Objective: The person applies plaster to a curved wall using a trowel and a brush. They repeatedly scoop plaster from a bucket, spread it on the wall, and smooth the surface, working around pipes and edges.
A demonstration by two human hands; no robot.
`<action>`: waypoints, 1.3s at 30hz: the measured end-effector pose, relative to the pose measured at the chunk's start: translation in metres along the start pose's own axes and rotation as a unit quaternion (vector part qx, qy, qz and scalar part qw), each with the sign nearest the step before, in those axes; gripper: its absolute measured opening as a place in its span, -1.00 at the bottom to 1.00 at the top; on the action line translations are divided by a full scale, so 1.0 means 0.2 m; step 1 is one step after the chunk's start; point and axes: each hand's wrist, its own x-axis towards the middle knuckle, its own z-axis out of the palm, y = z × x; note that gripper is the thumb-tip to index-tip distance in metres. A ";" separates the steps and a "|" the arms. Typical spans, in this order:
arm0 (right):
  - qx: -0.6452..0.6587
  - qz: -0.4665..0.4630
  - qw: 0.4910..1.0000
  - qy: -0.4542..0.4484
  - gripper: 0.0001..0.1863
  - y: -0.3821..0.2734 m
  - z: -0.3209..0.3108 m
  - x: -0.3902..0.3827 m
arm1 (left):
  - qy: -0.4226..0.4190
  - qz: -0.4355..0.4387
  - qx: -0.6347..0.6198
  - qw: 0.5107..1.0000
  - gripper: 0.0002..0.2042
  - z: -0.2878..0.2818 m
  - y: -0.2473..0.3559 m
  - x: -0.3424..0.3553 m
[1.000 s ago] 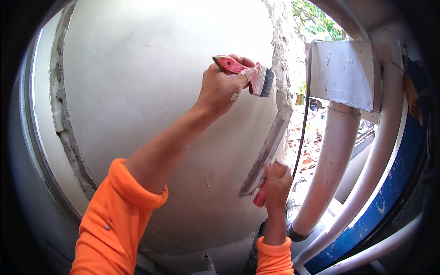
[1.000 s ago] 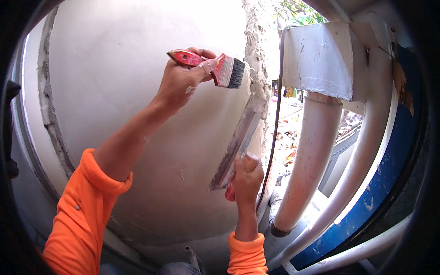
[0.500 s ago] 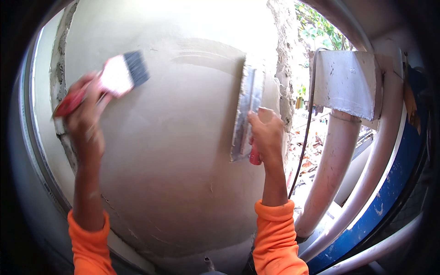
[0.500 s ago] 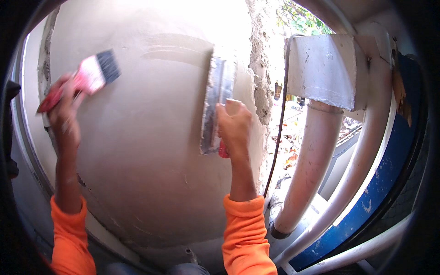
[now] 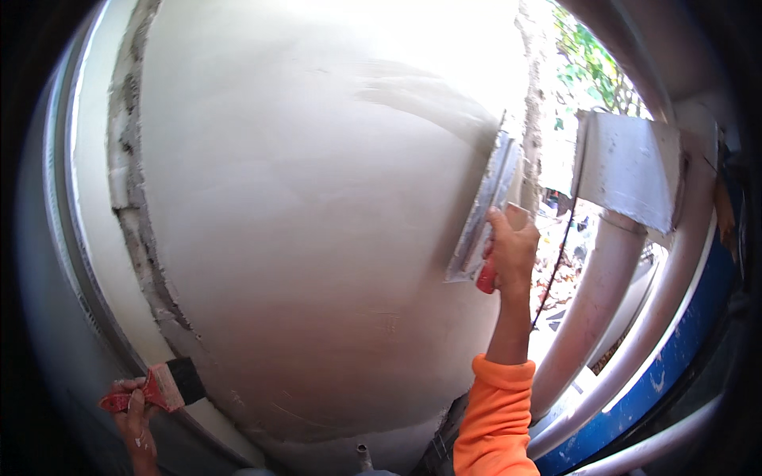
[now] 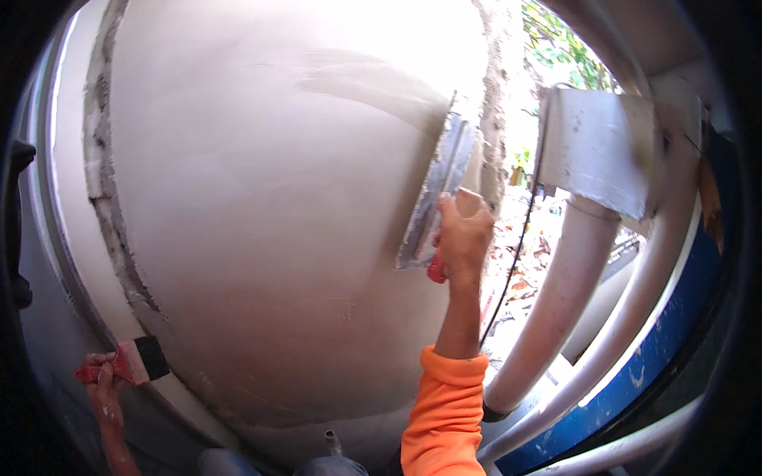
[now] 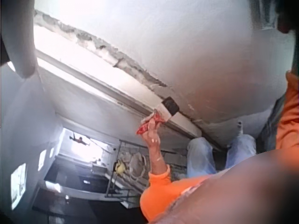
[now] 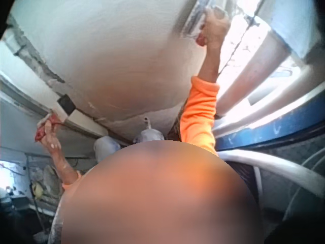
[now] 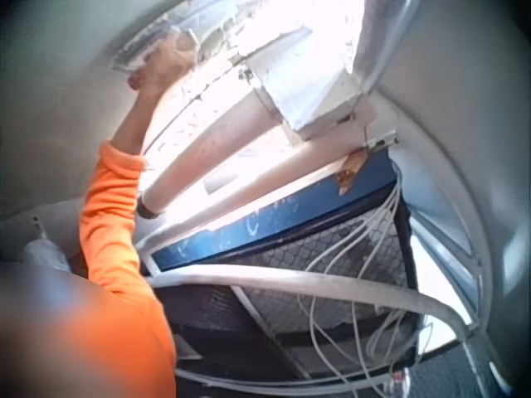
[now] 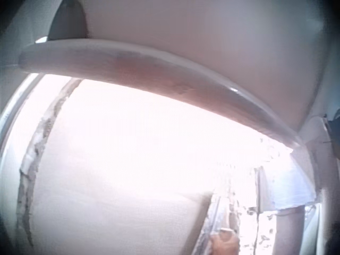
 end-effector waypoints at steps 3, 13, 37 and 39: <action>-0.041 -0.047 0.998 -0.026 -0.67 -0.02 0.15 0.06 | 0.076 -0.057 -0.018 0.995 -0.66 -0.19 -0.09 -0.12; -0.375 -0.131 0.876 -0.274 -0.55 -0.11 0.27 -0.49 | 0.179 -0.215 -0.094 0.955 -0.69 -0.36 -0.38 -0.38; -0.134 0.172 0.920 -0.325 -0.87 0.06 0.18 -1.83 | 0.057 -0.327 0.499 0.800 -0.74 -1.79 -0.19 -1.35; -0.151 0.192 0.916 -0.318 -0.90 0.14 0.14 -1.76 | 0.131 -0.200 0.504 0.830 -0.77 -1.76 -0.09 -1.35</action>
